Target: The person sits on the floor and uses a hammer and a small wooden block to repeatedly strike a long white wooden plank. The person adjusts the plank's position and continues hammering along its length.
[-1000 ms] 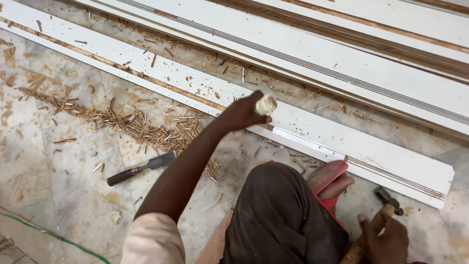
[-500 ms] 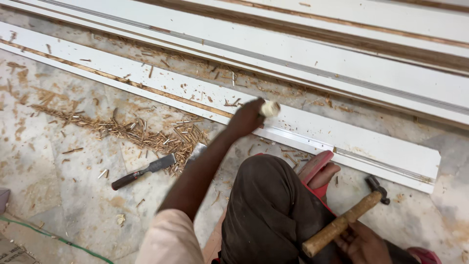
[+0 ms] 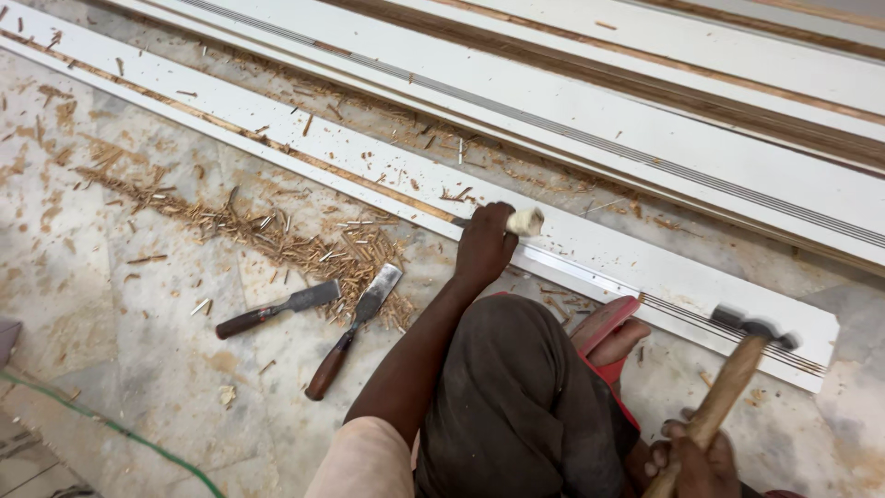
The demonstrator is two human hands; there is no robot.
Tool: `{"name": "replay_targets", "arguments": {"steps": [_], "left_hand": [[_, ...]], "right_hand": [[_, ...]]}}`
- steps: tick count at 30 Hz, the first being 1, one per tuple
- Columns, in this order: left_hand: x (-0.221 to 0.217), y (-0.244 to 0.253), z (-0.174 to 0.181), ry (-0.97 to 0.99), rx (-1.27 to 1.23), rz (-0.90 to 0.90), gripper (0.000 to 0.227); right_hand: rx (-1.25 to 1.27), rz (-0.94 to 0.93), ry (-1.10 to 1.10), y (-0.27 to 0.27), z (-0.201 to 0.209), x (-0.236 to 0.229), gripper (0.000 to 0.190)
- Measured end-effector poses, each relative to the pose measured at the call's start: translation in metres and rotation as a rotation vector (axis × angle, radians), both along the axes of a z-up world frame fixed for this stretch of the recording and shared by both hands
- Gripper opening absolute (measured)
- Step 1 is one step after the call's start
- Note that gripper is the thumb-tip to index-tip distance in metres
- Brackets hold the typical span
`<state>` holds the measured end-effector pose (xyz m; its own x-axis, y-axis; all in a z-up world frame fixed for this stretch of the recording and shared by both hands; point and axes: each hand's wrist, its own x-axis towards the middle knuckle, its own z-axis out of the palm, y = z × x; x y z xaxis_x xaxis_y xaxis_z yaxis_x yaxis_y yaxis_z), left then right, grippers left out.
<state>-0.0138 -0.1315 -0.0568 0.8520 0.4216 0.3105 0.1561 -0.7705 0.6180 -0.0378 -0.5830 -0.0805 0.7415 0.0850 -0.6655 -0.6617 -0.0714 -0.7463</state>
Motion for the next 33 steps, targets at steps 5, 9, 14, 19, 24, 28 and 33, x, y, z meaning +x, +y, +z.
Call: {"name": "replay_targets", "arguments": {"steps": [5,9,14,19,24,28,33], "left_hand": [[0.010,-0.002,0.002,0.037,-0.059,0.105,0.028],[0.016,0.002,0.001,0.106,-0.039,0.153,0.024],[0.024,0.005,0.002,0.169,-0.046,0.151,0.029],[0.053,0.038,0.000,0.341,-0.127,0.189,0.043],[0.065,0.107,0.003,0.235,-0.177,0.180,0.049],[0.058,0.127,0.008,0.142,-0.449,0.103,0.046],[0.052,0.117,0.014,0.144,-0.439,0.112,0.050]], "right_hand": [[-0.253,0.094,-0.269,0.066,0.105,0.027,0.037],[-0.092,0.152,-0.200,0.118,0.134,0.039,0.030],[-0.032,0.203,-0.245,0.164,0.146,0.043,0.031],[-0.150,0.338,-0.256,0.176,0.150,0.061,0.036],[-0.169,0.387,-0.276,0.177,0.143,0.070,0.036],[-0.097,0.353,-0.221,0.194,0.133,0.073,0.033],[-0.206,0.445,-0.111,0.221,0.149,0.079,0.038]]}}
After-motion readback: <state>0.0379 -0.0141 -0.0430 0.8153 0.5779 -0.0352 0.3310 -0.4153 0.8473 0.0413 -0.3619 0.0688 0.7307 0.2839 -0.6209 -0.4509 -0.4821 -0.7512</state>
